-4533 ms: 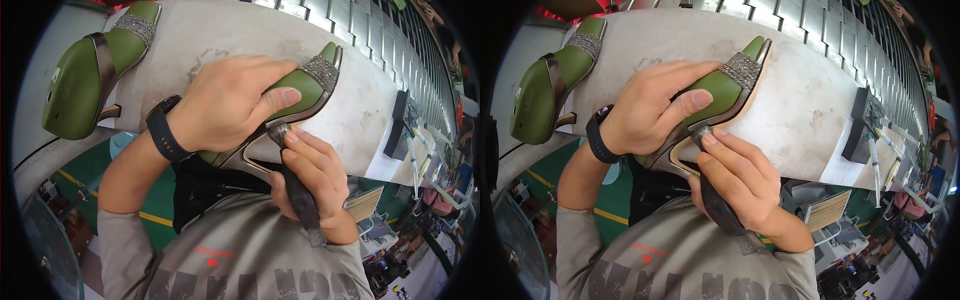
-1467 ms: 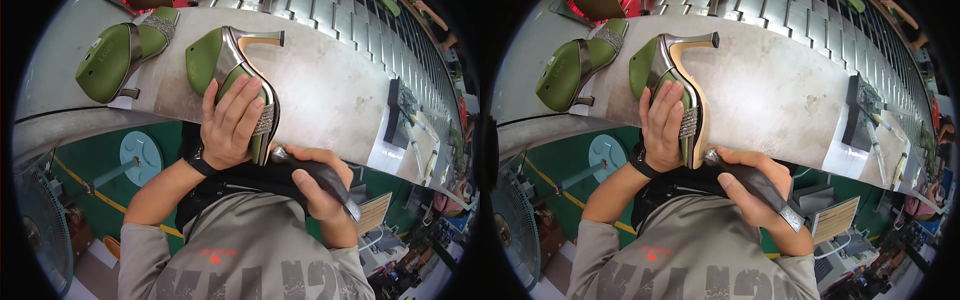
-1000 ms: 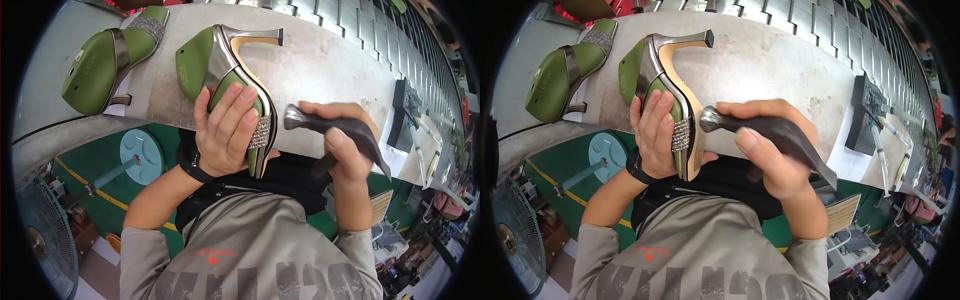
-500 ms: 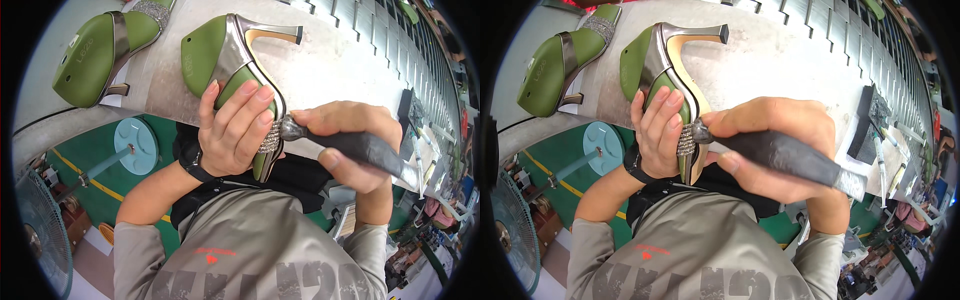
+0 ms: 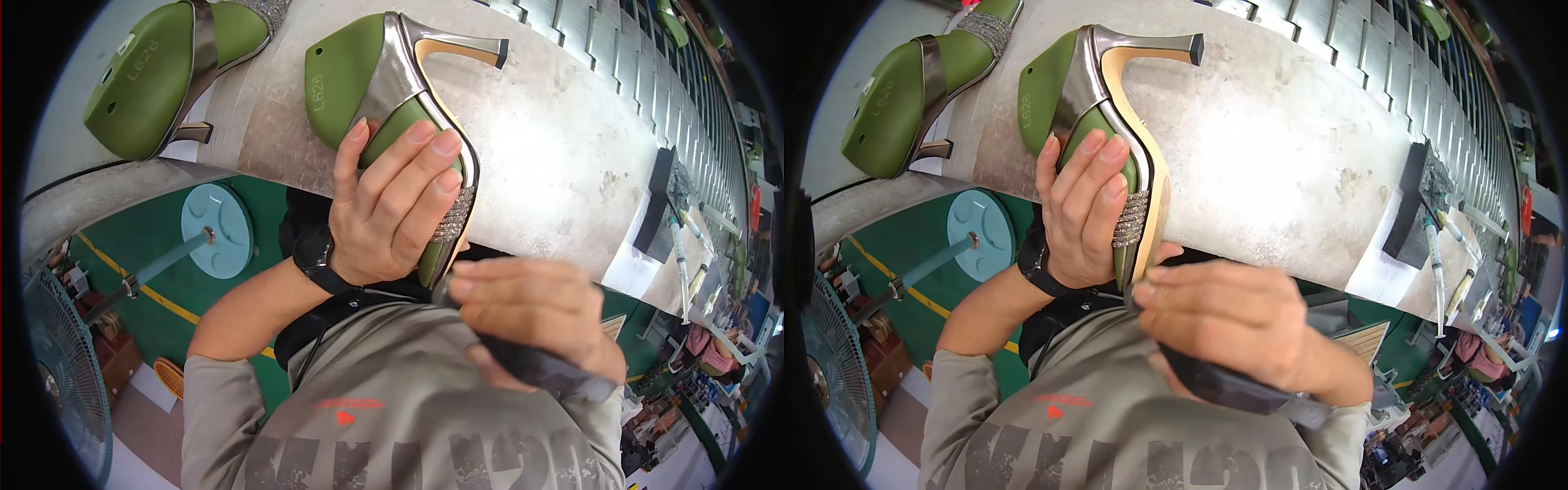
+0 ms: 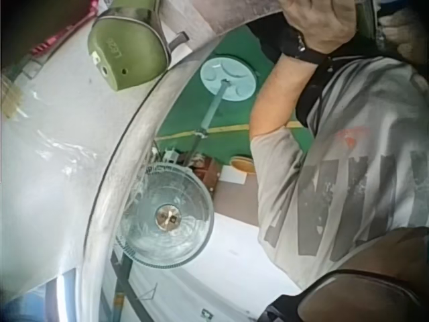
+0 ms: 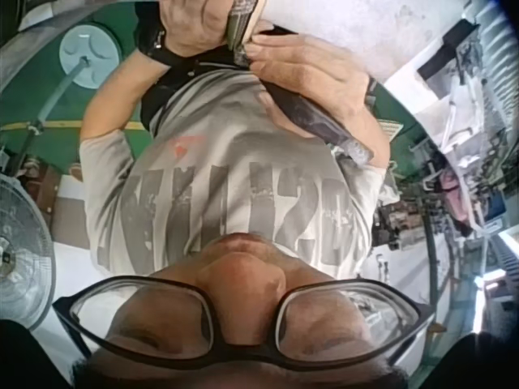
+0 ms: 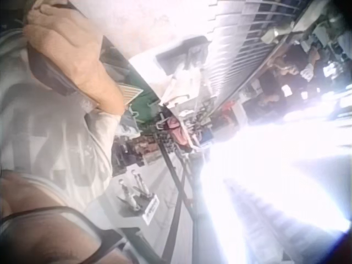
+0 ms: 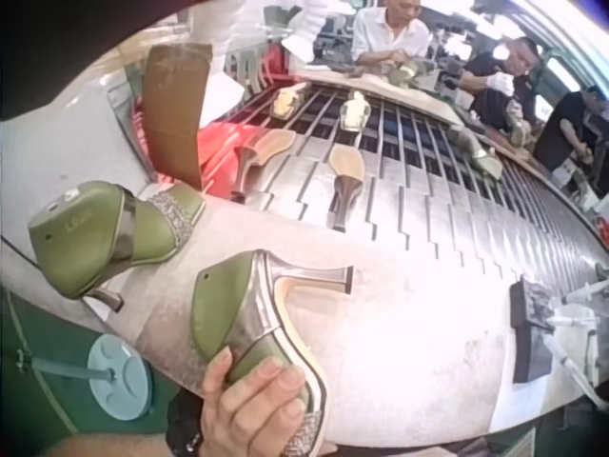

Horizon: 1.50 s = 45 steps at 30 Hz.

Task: The person assembles high-heeled shoes by taking lasted shoe uppers and soles from a conveyor, pressing the soles onto the shoe bottoms by hand, and hammering the edges with a small hammer.

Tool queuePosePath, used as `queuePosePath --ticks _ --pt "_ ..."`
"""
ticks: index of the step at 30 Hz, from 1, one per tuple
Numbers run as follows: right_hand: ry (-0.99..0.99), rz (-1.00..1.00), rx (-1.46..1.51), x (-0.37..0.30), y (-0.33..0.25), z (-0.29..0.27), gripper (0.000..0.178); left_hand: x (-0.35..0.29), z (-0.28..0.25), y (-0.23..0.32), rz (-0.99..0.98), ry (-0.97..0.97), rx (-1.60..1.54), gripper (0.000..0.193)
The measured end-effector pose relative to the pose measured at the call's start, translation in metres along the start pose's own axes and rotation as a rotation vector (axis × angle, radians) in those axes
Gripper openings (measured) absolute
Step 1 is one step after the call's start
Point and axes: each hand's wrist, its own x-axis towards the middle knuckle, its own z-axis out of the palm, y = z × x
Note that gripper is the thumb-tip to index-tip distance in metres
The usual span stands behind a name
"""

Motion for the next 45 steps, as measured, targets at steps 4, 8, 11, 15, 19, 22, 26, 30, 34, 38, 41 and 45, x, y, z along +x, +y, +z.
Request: queuePosePath --ticks 4,8,11,15,19,22,26,30,34,38,41,45 --pt "-0.116 0.132 0.085 -0.029 0.013 0.029 0.025 -0.001 -0.003 -0.010 0.102 -0.107 0.038 0.079" --pt "0.334 0.331 0.216 -0.033 -0.009 -0.002 0.018 -0.006 -0.008 -0.011 0.110 -0.087 0.053 0.084" --pt "0.684 0.155 0.582 -0.029 -0.017 -0.018 0.031 -0.006 -0.006 -0.011 0.114 -0.080 0.044 0.084" --pt "0.882 0.197 0.604 -0.010 0.008 -0.043 0.048 -0.006 -0.006 -0.013 0.135 -0.097 0.048 0.084" --pt "0.687 0.047 0.533 -0.018 -0.012 -0.082 0.045 -0.006 -0.005 -0.011 0.145 -0.112 0.045 0.083" --pt "0.688 -0.180 0.221 -0.017 -0.006 -0.074 0.039 -0.005 -0.005 -0.012 0.123 -0.079 0.049 0.083" --pt "0.641 -0.027 -0.309 -0.016 0.052 -0.046 0.024 -0.007 -0.003 -0.012 0.118 -0.080 0.053 0.081" --pt "0.591 0.358 -0.419 -0.026 0.065 -0.041 0.025 -0.007 -0.003 -0.012 0.114 -0.077 0.049 0.079" --pt "0.484 0.477 -0.616 -0.031 0.038 -0.043 0.036 -0.009 -0.004 -0.013 0.092 -0.065 0.040 0.078" --pt "0.598 0.734 -0.178 -0.045 0.028 -0.029 0.040 -0.009 -0.001 -0.016 0.110 -0.055 0.048 0.078" --pt "0.714 0.811 0.034 -0.041 0.020 -0.012 0.039 -0.011 -0.001 -0.015 0.108 -0.061 0.041 0.078" --pt "0.563 0.547 -0.017 -0.037 -0.007 -0.007 0.045 -0.011 -0.002 -0.016 0.104 -0.075 0.031 0.077"
